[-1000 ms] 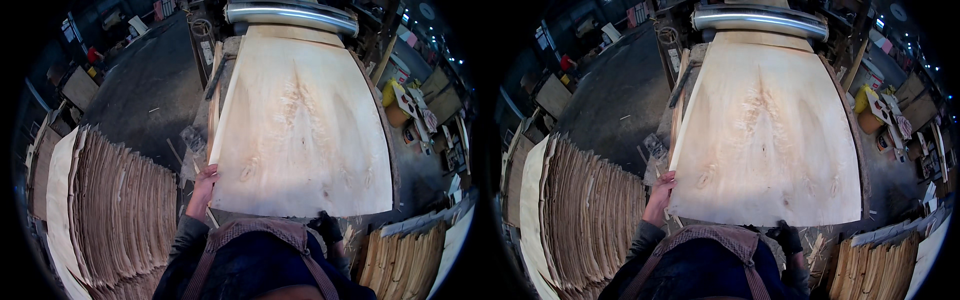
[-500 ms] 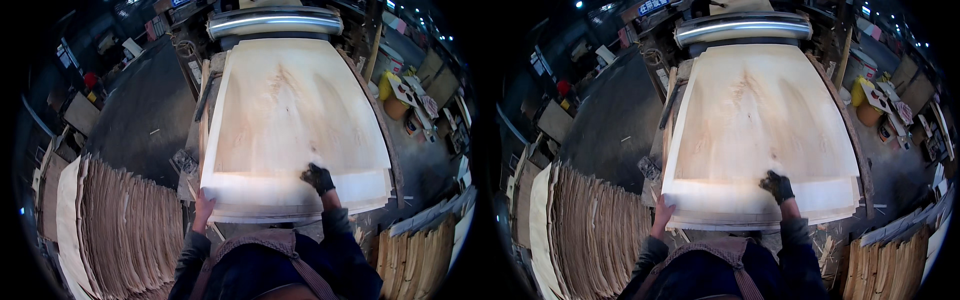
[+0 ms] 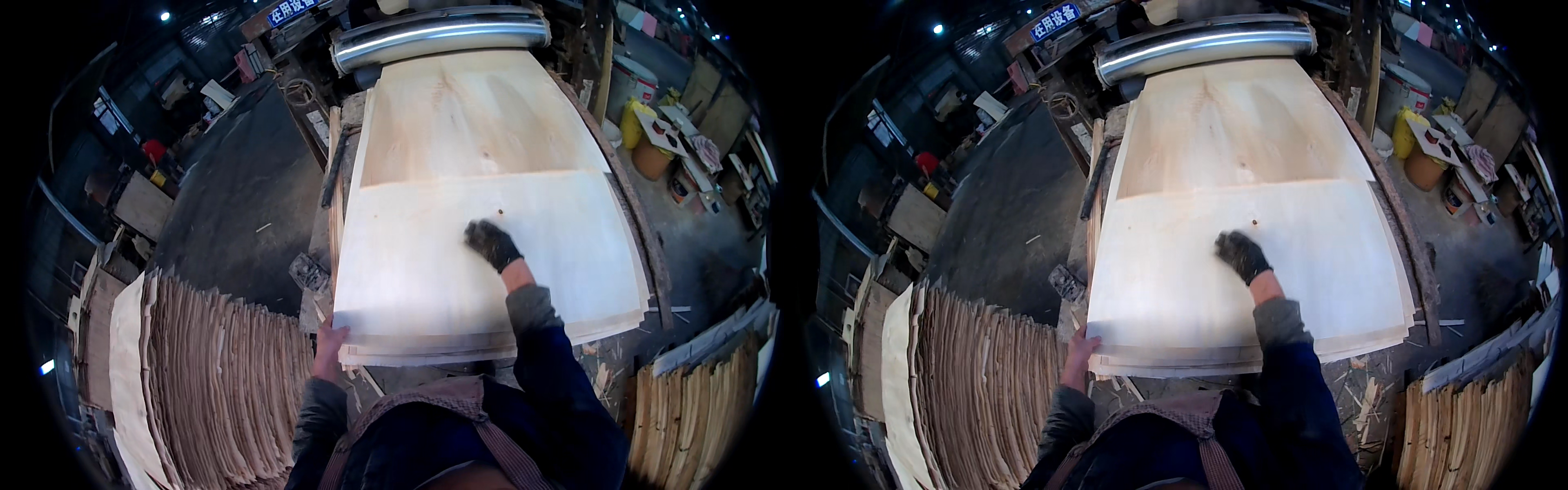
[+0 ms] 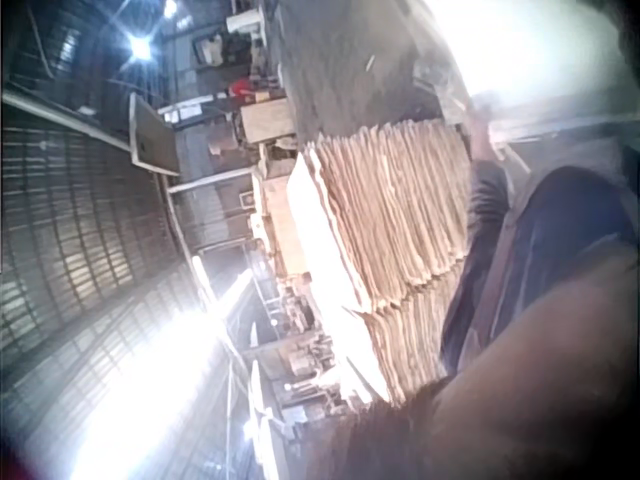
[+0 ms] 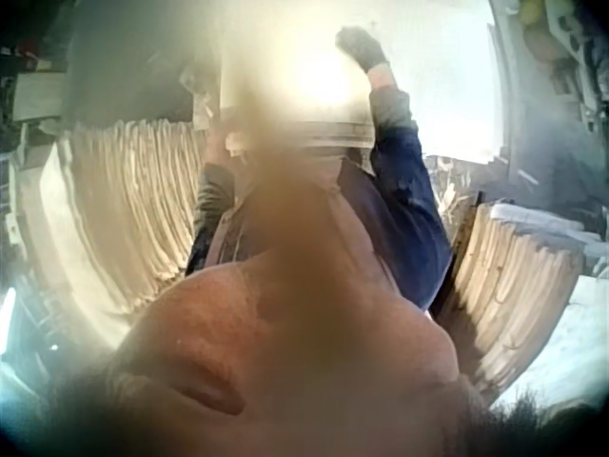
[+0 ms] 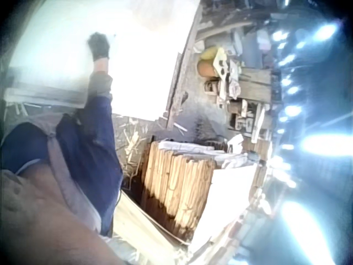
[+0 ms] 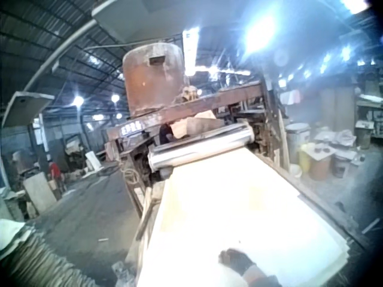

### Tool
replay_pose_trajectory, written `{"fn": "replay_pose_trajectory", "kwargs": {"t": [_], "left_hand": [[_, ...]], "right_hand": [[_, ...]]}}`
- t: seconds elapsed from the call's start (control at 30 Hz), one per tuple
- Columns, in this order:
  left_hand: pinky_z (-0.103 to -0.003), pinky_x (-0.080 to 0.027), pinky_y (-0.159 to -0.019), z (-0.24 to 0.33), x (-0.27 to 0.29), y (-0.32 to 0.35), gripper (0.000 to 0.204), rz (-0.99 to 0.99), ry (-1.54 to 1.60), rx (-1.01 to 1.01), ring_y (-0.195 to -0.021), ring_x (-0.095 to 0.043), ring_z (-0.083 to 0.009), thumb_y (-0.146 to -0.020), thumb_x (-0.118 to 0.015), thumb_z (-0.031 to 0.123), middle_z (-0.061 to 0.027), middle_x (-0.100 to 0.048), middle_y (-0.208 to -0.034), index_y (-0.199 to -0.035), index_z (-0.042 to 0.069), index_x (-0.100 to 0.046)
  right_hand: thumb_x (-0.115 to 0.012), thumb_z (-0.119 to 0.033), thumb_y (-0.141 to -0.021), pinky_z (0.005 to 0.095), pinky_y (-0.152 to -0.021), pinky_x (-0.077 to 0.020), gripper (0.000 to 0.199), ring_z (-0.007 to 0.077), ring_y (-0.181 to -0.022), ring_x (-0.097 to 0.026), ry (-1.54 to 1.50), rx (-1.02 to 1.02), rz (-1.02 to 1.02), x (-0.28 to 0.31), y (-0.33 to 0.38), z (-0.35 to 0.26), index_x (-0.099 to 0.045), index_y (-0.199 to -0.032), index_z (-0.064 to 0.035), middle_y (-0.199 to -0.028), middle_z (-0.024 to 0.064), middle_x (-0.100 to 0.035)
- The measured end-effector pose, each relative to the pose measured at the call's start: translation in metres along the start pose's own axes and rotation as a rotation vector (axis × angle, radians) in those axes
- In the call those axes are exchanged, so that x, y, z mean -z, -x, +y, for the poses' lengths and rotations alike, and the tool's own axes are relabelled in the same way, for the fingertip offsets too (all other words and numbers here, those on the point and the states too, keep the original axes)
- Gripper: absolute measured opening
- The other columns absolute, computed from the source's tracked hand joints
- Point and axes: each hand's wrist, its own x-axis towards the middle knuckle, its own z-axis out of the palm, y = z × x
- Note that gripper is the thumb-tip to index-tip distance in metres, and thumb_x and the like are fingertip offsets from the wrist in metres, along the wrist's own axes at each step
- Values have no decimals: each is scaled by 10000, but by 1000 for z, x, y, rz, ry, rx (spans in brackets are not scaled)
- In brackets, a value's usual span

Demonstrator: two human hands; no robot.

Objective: The person glues and stacks sheets of wood veneer by feeding them through an industrial roller machine and then placing them onto a large stack.

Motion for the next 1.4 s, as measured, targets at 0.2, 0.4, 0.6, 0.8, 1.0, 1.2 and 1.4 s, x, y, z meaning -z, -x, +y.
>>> {"fn": "replay_pose_trajectory", "kwargs": {"t": [0.2, 0.4, 0.6, 0.8, 1.0, 1.2, 1.4], "left_hand": [[-296, -510, -668, 28, 22, 0, 392, 0, 263, 6, -801, -621, -187, -754, -564, -63, -101, -624, -976, -1142, -18, -530], [-278, -525, -641, 103, 34, 33, 356, -44, 330, -40, -808, -623, -179, -776, -507, -99, -101, -625, -961, -1118, -5, -543], [-299, -544, -643, 149, 45, 50, 382, -11, 571, -100, -796, -636, -200, -768, -471, -127, -115, -639, -952, -1116, 11, -544], [-292, -528, -638, 107, 45, 27, 408, 79, 392, -54, -781, -633, -198, -751, -516, -106, -125, -635, -977, -1145, -2, -527], [-314, -509, -743, 19, 9, 4, 608, -38, 23, -101, -895, -613, -231, -723, -645, 43, -153, -600, -1060, -1269, -49, -395], [-387, -373, -985, -20, -17, 7, 809, 105, -683, -204, -1200, -418, -345, -653, -730, 204, -280, -282, -1360, -1301, -67, -331], [-306, -459, -860, -8, -12, 6, 725, -1, -79, -10, -1057, -532, -252, -692, -670, 27, -163, -522, -1180, -1315, -77, -315]], "right_hand": [[-557, -158, -873, 509, -886, -463, 279, 342, -994, -574, 182, -225, 49, -35, 135, 86, -533, -1122, -35, -1069, 176, -586], [-501, -272, -918, 405, -795, -497, 305, 262, -862, -598, 233, -460, 194, -52, 213, 103, -555, -1040, 2, -924, 124, -610], [-497, -336, -922, 352, -648, -493, 329, 215, -685, -575, 220, -203, 296, -32, 243, 84, -576, -855, -24, -763, 86, -593], [-536, -292, -906, 259, -542, -468, 282, 167, -581, -553, 662, 49, 420, -31, 231, 55, -571, -755, -56, -646, 39, -559], [-489, -167, -899, 397, -656, -504, 104, 216, -613, -541, 669, 241, 291, -9, 140, 16, -559, -894, -90, -620, 53, -485], [-560, -157, -856, 500, -821, -450, 105, 267, -625, -532, 93, 113, 258, 1, 19, -30, -540, -953, -120, -653, 79, -511], [-560, -169, -865, 518, -933, -412, 270, 340, -1147, -479, 136, 296, 67, -12, -14, -29, -531, -1080, -8, -1184, 173, -534]]}}
